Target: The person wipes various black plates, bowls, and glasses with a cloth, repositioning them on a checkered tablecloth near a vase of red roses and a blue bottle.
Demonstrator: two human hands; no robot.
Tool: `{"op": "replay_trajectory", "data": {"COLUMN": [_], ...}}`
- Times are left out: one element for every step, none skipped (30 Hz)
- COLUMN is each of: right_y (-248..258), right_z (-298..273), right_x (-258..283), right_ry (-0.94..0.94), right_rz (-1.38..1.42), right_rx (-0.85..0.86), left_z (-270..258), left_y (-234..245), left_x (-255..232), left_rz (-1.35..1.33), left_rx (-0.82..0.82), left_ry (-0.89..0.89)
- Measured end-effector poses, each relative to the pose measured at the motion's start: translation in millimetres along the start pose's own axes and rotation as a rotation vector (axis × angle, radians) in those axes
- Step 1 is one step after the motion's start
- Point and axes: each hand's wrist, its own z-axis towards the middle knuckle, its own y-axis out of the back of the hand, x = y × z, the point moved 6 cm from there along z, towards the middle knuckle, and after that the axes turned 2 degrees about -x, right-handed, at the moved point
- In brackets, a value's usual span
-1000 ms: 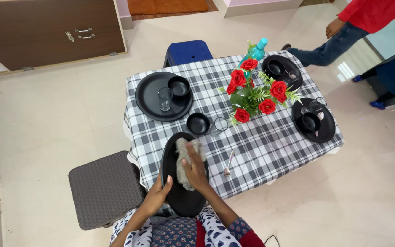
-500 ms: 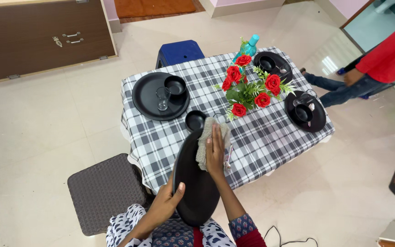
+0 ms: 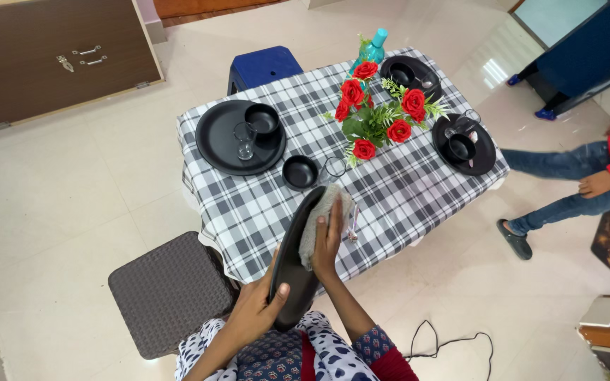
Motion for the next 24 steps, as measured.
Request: {"op": "replay_trajectory", "data": {"right_y": [2.6,5.3,-4.9,-17.6,-36.2,-51.0,-47.9,-47.6,-47.7,-41.7,-32.8,-26.7,-22.3,-12.3,-2.3,0.5,8.5,18.5,27.7,35.9,38.0,46.3,53.9,55.0], "right_z": [-5.4,-16.3,-34.1,-59.3,-84.3,-104.0,-107.6,-107.4,-105.5,-97.8,-84.6,-74.9,-70.7,-67.0,-61.9,-62.9,-68.2,-72.8,-74.3,-74.6,-71.7,-69.2,-72.4,-76.1], "right_x": [-21.1,-38.9,-43.3,-41.3,-32.1,-22.0,-17.2,-8.2,1.3,-0.1,-5.2,-8.0,-7.5,-9.0,-11.0,-11.7,-19.2,-27.8,-31.9,-34.9,-36.4,-37.2,-41.8,-46.3], "right_ry": [-0.221,-0.441,-0.564,-0.686,-0.766,-0.845,-0.844,-0.828,-0.800,-0.804,-0.824,-0.844,-0.849,-0.799,-0.741,-0.741,-0.811,-0.878,-0.880,-0.913,-0.944,-0.946,-1.099,-1.253], "right_rz": [0.041,0.084,0.086,0.087,0.234,0.380,0.377,0.682,0.991,0.993,1.009,1.026,1.025,0.881,0.736,0.735,0.693,0.648,0.646,0.778,0.919,0.924,0.960,0.993], "right_rx": [-0.072,-0.145,-0.046,0.055,0.170,0.285,0.289,0.272,0.251,0.258,0.266,0.274,0.288,0.245,0.200,0.212,0.099,-0.014,-0.003,0.010,0.025,0.039,0.020,0.003], "left_z": [-1.3,-2.2,-0.3,1.1,2.5,4.8,6.0,6.9,4.4,1.2,-3.0,-6.4,-9.5,-13.1,-15.1,-18.7,-21.4,-17.0,-9.1,-6.4,1.5,8.9,11.1,9.7], "left_y": [4.2,6.1,6.0,10.6,15.5,16.0,13.9,13.1,17.3,16.9,14.4,12.5,4.2,-4.0,-6.5,-12.0,-15.5,-13.0,-4.7,2.0,18.9,36.7,52.0,67.2], "left_x": [0.6,0.5,-0.2,-1.4,-4.2,-10.0,-16.2,-23.2,-30.2,-31.2,-28.8,-28.0,-30.4,-29.3,-19.6,-15.0,-9.3,5.0,27.7,51.8,72.2,91.2,114.2,135.5], "left_rz": [0.038,0.076,0.077,0.110,0.141,0.139,0.277,0.414,0.415,0.475,0.531,0.529,0.585,0.642,0.639,0.580,0.524,0.525,0.398,0.269,0.330,0.388,0.262,0.132], "left_rx": [-0.021,-0.041,-0.039,-0.103,-0.173,-0.176,-0.169,-0.162,-0.167,-0.065,0.036,0.030,0.048,0.066,0.057,0.091,0.124,0.113,0.053,-0.006,-0.195,-0.385,-0.484,-0.581], "left_ry": [-0.028,-0.057,-0.062,-0.050,-0.038,-0.043,-0.008,0.028,0.033,0.081,0.135,0.145,0.044,-0.056,-0.050,-0.182,-0.316,-0.312,-0.161,-0.010,0.092,0.194,0.321,0.444]}}
